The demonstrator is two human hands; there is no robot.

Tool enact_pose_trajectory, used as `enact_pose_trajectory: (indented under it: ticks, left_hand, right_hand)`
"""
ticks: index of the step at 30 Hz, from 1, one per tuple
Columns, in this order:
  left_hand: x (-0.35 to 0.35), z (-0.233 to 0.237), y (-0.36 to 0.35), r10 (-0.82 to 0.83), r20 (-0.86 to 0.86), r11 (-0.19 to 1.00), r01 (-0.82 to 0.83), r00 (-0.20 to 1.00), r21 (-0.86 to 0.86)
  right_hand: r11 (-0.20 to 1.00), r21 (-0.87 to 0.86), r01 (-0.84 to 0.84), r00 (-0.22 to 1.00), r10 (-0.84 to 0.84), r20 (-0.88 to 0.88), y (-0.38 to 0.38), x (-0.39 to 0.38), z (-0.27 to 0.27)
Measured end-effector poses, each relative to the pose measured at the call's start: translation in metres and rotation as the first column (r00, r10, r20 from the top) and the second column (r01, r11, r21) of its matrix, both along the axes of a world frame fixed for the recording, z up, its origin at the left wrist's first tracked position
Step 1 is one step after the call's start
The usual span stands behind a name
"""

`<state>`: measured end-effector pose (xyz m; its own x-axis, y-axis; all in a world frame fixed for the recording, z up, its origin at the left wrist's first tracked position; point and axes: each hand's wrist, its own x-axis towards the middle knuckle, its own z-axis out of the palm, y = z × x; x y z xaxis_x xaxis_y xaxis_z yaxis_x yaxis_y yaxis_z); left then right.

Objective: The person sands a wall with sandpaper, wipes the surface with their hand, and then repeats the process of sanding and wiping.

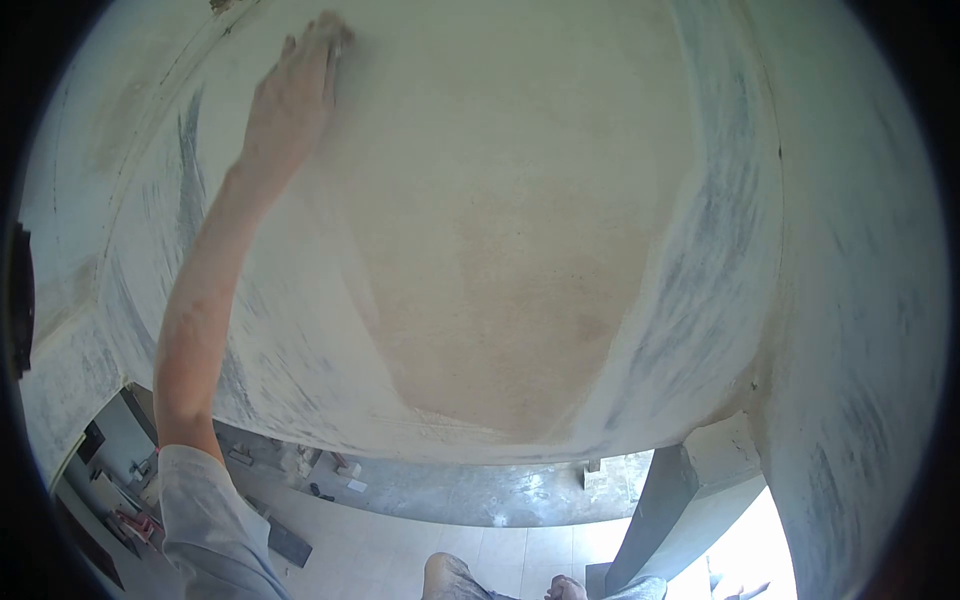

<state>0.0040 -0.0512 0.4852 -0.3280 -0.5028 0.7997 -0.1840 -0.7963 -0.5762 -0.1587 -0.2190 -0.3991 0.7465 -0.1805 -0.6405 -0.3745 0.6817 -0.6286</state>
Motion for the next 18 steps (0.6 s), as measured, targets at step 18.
enact_pose_trajectory:
  ticks: [18]
  left_hand:
    - [-0.003, -0.044, 0.003, -0.029, 0.002, 0.999, 0.029, 1.0, -0.03]
  right_hand:
    - [0.854, -0.505, -0.124, 0.897, 0.314, 0.311, -0.017, -0.02, 0.018]
